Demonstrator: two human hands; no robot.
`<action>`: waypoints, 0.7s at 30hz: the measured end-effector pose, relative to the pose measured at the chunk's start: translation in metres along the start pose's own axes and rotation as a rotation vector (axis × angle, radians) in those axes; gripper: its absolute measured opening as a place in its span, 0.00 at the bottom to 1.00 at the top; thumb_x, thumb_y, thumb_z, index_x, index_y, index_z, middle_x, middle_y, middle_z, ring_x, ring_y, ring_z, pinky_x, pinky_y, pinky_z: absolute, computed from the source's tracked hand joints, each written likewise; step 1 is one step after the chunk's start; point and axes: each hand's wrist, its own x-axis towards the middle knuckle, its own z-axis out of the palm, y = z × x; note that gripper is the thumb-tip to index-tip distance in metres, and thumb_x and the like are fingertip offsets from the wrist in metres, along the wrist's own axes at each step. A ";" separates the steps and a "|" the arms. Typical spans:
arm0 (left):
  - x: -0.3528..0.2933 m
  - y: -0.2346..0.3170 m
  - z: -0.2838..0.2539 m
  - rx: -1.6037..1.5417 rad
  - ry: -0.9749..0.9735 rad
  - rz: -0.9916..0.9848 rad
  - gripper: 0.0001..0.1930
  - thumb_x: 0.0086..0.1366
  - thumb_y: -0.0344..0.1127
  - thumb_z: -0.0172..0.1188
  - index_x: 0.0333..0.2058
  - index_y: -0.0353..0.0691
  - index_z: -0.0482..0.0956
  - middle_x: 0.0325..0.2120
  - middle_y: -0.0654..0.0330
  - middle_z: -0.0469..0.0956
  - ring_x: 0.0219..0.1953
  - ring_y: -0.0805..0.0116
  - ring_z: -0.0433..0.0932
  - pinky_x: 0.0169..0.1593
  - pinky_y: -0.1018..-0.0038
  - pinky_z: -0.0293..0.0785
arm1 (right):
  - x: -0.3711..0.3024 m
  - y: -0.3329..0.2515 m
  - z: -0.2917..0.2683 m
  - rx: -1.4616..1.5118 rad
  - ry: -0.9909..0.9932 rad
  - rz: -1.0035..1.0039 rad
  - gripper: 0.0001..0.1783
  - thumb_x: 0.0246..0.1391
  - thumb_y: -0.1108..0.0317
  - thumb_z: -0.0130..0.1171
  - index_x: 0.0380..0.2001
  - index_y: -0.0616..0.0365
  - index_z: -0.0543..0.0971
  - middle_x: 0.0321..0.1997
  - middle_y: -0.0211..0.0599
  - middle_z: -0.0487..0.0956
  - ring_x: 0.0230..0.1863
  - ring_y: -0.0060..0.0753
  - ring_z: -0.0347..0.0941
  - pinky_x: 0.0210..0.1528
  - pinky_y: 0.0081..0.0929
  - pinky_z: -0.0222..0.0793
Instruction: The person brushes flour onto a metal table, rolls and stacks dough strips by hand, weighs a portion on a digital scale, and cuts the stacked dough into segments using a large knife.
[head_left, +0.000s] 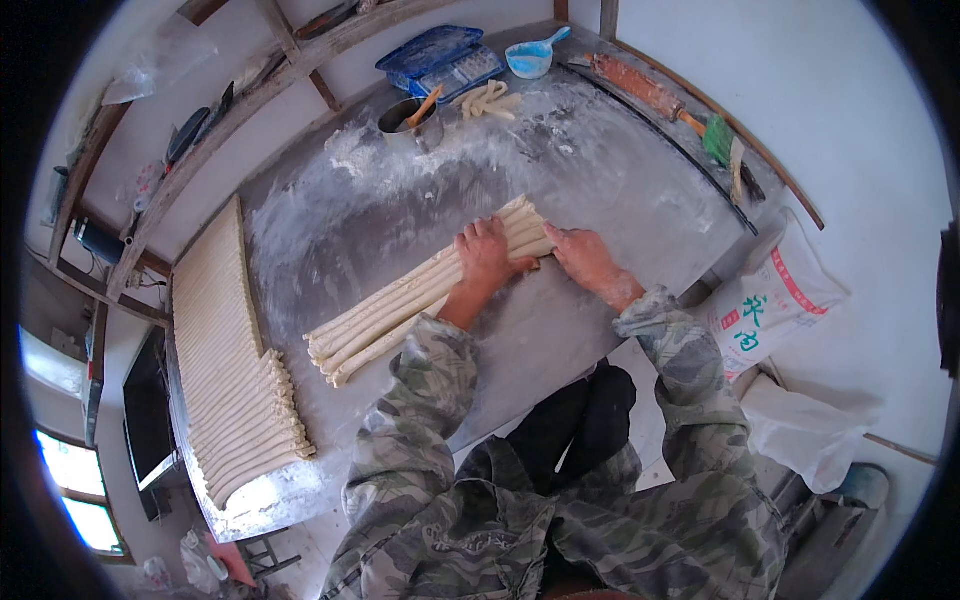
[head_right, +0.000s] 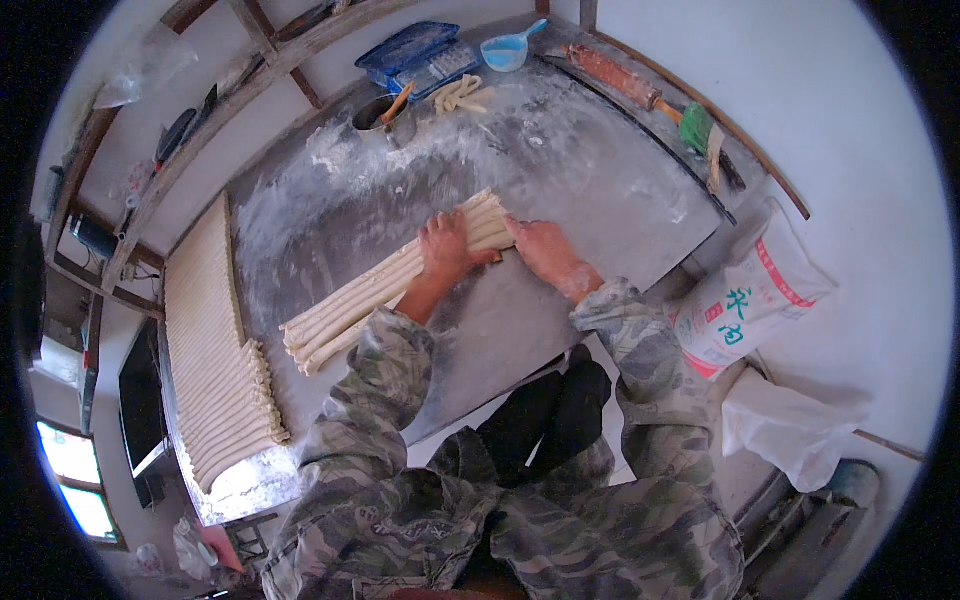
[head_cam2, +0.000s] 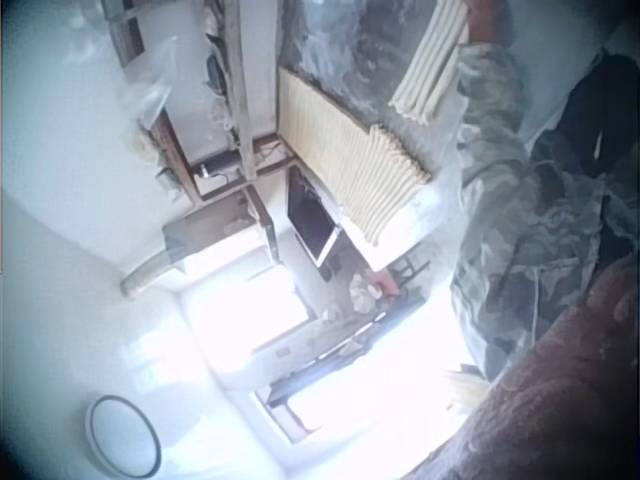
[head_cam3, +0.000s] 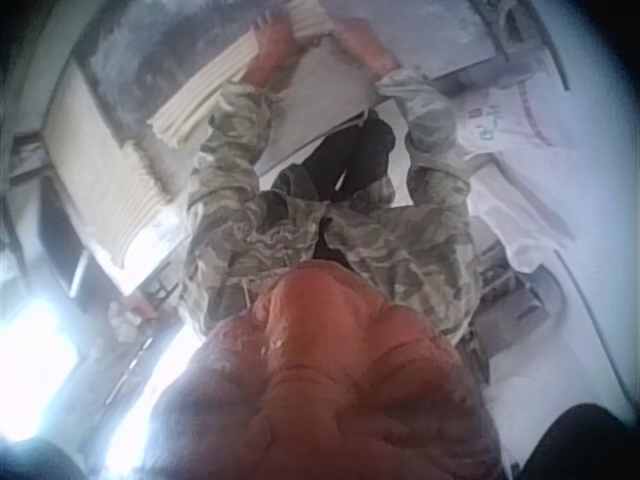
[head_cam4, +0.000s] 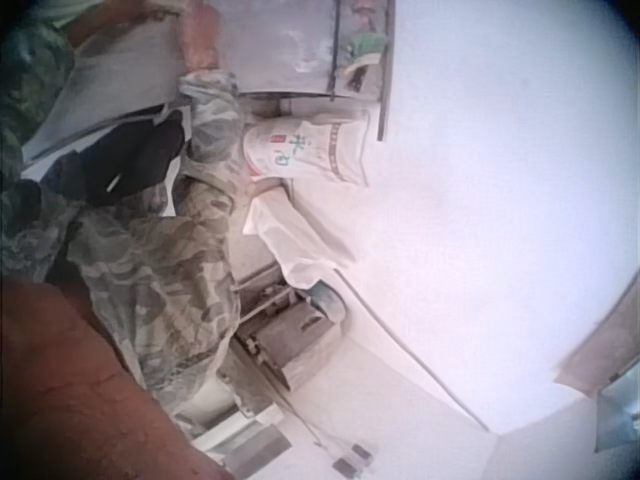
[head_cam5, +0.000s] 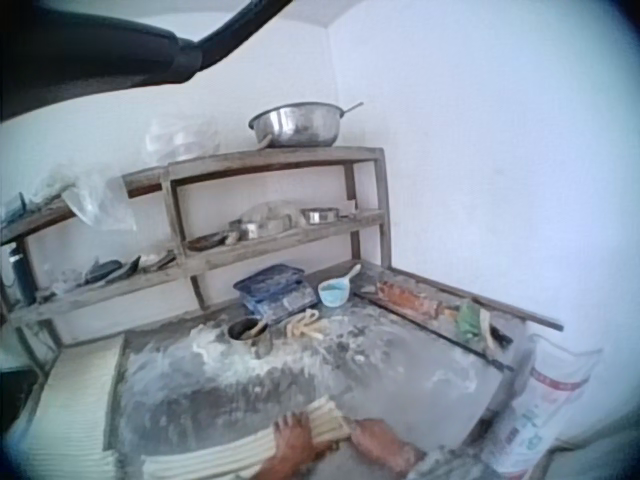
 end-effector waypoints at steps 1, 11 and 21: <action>0.003 0.003 -0.002 0.017 -0.019 -0.005 0.62 0.40 0.73 0.71 0.64 0.31 0.65 0.50 0.47 0.71 0.54 0.49 0.68 0.59 0.53 0.61 | 0.003 0.001 0.000 0.001 0.016 -0.021 0.23 0.59 0.71 0.52 0.59 0.60 0.71 0.35 0.50 0.82 0.35 0.58 0.79 0.38 0.50 0.74; -0.004 0.004 0.006 -0.026 0.093 -0.026 0.61 0.39 0.70 0.74 0.63 0.32 0.63 0.51 0.47 0.72 0.54 0.47 0.70 0.58 0.52 0.65 | 0.041 0.005 -0.043 -0.119 -0.229 -0.096 0.44 0.46 0.62 0.68 0.67 0.56 0.64 0.66 0.49 0.68 0.65 0.51 0.66 0.62 0.43 0.68; 0.002 -0.004 0.009 -0.083 0.137 0.055 0.58 0.33 0.67 0.77 0.59 0.35 0.69 0.53 0.52 0.73 0.54 0.51 0.71 0.57 0.52 0.65 | 0.101 0.010 -0.021 -0.203 -0.471 -0.377 0.54 0.37 0.53 0.76 0.68 0.59 0.64 0.73 0.48 0.62 0.75 0.52 0.53 0.74 0.44 0.56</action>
